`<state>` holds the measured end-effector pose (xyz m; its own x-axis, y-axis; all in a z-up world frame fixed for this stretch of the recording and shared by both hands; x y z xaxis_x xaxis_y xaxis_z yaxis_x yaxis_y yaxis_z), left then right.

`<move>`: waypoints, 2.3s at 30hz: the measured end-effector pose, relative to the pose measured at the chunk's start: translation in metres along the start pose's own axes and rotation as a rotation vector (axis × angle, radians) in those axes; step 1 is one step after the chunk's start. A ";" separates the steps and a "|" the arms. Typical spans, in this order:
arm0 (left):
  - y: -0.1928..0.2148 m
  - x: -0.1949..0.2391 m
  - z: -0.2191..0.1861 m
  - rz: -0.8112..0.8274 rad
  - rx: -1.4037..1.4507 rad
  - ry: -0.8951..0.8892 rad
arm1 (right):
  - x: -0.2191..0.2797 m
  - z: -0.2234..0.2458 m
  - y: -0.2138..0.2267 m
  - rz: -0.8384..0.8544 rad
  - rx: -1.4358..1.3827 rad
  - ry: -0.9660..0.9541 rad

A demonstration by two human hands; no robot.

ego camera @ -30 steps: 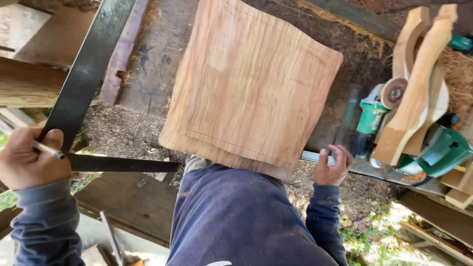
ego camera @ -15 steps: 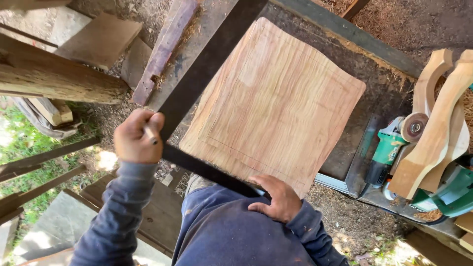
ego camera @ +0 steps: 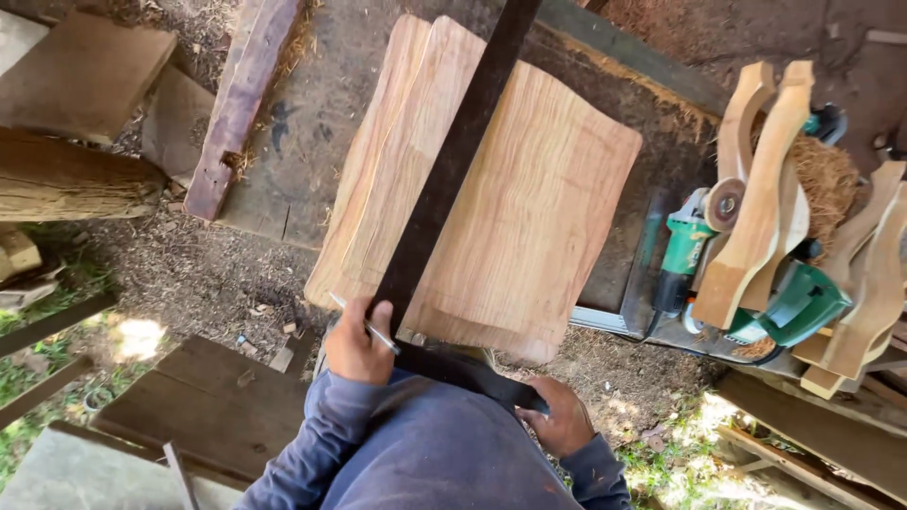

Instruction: The person marks a wooden board using a pencil, a long ruler, and a try square. They draw straight lines along the edges and across the board to create a rectangular outline. The person also adjusts the head-mounted camera during the task.

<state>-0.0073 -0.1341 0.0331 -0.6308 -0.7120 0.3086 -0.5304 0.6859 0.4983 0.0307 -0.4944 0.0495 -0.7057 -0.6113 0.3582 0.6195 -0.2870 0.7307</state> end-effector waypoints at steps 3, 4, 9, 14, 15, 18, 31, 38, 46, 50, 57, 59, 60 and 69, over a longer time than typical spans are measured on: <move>-0.001 0.005 -0.001 0.014 -0.087 -0.155 | -0.002 -0.007 0.007 0.011 0.049 -0.003; 0.000 0.007 -0.006 -0.010 -0.102 -0.301 | -0.005 -0.010 0.010 0.081 0.046 -0.068; -0.031 0.002 0.026 0.122 -0.262 -0.041 | -0.104 0.012 0.058 0.004 0.166 0.121; -0.034 0.005 0.033 0.125 -0.287 -0.070 | -0.271 0.032 0.079 -0.389 0.273 0.466; -0.032 0.007 0.031 0.114 -0.268 -0.137 | -0.302 0.039 0.075 -0.426 0.217 0.432; -0.024 0.005 0.016 0.112 -0.257 -0.154 | -0.359 0.058 0.061 -0.416 0.207 0.329; -0.038 0.005 0.025 0.280 -0.224 0.030 | -0.381 0.052 0.056 -0.455 0.399 0.252; -0.037 0.003 0.025 0.339 -0.209 0.030 | -0.382 0.051 0.056 -0.444 0.427 0.216; -0.039 0.004 0.027 0.320 -0.200 -0.005 | -0.383 0.049 0.055 -0.460 0.440 0.243; -0.046 0.007 0.033 0.338 -0.241 -0.011 | -0.381 0.056 0.055 -0.514 0.465 0.228; -0.050 0.009 0.034 0.218 -0.286 -0.060 | -0.379 0.063 0.062 -0.501 0.431 0.221; -0.051 0.008 0.037 0.218 -0.286 -0.037 | -0.381 0.062 0.062 -0.486 0.403 0.230; -0.052 0.009 0.038 0.213 -0.286 -0.040 | -0.381 0.061 0.061 -0.476 0.405 0.228; -0.052 0.007 0.041 0.276 -0.293 -0.003 | -0.383 0.057 0.057 -0.471 0.425 0.234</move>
<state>-0.0078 -0.1686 -0.0234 -0.7288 -0.5066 0.4607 -0.1577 0.7789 0.6070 0.3168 -0.2350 -0.0130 -0.7447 -0.6493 -0.1547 0.0412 -0.2760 0.9603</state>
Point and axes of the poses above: each hand's wrist, its own x-axis away from the middle knuckle, its own y-axis out of the back of the hand, z = x × y, the point moved 3 cm from there along -x, towards the middle knuckle, and after that the axes turned 8 degrees about y, right-handed, at the moved point
